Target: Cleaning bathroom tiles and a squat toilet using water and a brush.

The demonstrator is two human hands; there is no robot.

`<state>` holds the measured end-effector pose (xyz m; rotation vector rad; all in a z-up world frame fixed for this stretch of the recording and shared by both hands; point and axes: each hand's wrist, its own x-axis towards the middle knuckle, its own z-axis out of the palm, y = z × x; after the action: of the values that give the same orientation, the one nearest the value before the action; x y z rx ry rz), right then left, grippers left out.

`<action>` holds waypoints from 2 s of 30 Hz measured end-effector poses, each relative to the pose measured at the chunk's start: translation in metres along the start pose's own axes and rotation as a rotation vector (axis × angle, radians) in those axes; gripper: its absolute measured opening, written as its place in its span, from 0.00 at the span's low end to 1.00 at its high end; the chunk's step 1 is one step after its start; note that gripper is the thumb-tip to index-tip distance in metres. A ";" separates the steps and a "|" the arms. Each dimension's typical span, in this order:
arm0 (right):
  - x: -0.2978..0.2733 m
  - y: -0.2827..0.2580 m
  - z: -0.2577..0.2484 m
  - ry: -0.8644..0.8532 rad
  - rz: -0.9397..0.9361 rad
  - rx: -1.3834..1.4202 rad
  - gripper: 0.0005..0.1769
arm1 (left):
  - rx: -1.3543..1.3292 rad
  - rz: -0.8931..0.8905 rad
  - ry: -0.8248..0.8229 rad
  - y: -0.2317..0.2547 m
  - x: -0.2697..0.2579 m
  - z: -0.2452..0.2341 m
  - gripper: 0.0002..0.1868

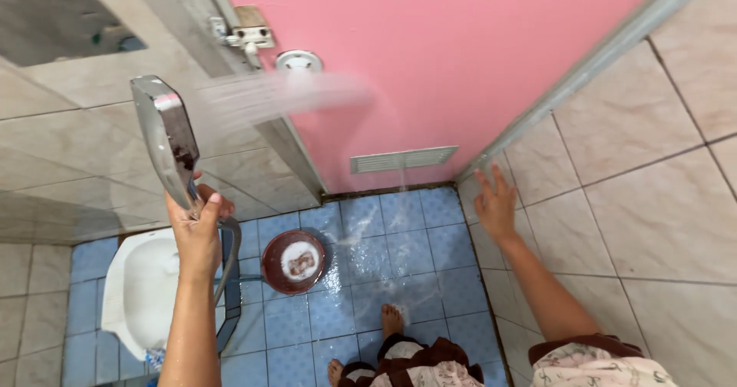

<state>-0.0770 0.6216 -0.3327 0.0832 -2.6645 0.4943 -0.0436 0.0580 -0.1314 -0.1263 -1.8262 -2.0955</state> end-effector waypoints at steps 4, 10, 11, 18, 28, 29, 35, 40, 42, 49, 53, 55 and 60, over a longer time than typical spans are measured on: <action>-0.045 0.010 0.004 -0.081 0.091 0.027 0.38 | -0.054 0.006 -0.047 0.003 0.006 0.031 0.27; -0.104 0.030 0.006 -0.150 0.197 0.041 0.38 | -0.139 0.003 -0.142 -0.002 0.012 0.066 0.26; -0.109 0.032 0.005 -0.147 0.206 0.038 0.38 | -0.141 -0.001 -0.151 -0.003 0.014 0.072 0.26; -0.138 0.037 -0.006 -0.236 0.320 0.046 0.37 | -0.212 -0.049 -0.211 -0.011 0.017 0.096 0.25; -0.154 0.034 -0.007 -0.294 0.341 0.062 0.35 | 0.060 -0.084 -0.104 -0.036 0.003 0.065 0.25; -0.155 0.035 -0.003 -0.304 0.324 0.067 0.35 | 0.066 -0.083 -0.085 -0.039 -0.001 0.055 0.25; -0.145 0.023 0.018 -0.250 0.199 0.082 0.34 | 0.167 -0.100 0.073 -0.062 -0.047 -0.012 0.21; -0.112 -0.036 0.036 -0.234 0.081 0.386 0.34 | 0.271 -0.153 0.290 -0.081 -0.092 -0.060 0.25; -0.094 -0.075 0.047 -0.242 -0.024 0.473 0.33 | 0.275 -0.160 0.321 -0.087 -0.106 -0.072 0.26; -0.031 -0.269 0.068 -0.547 -0.154 1.038 0.22 | 0.319 -0.285 0.332 -0.105 -0.148 -0.077 0.27; -0.026 -0.362 0.086 -0.799 -0.032 1.365 0.25 | 0.418 -0.203 0.313 -0.127 -0.174 -0.069 0.23; -0.036 -0.403 0.085 -0.946 0.216 1.530 0.36 | 0.209 -0.338 0.266 -0.124 -0.181 -0.060 0.21; -0.071 -0.466 0.097 -0.862 0.399 1.475 0.55 | 0.555 -0.136 0.197 -0.100 -0.209 -0.055 0.27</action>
<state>0.0107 0.1499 -0.2908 0.2172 -2.2524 2.9301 0.1284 0.0579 -0.2970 0.3401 -2.2549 -1.5333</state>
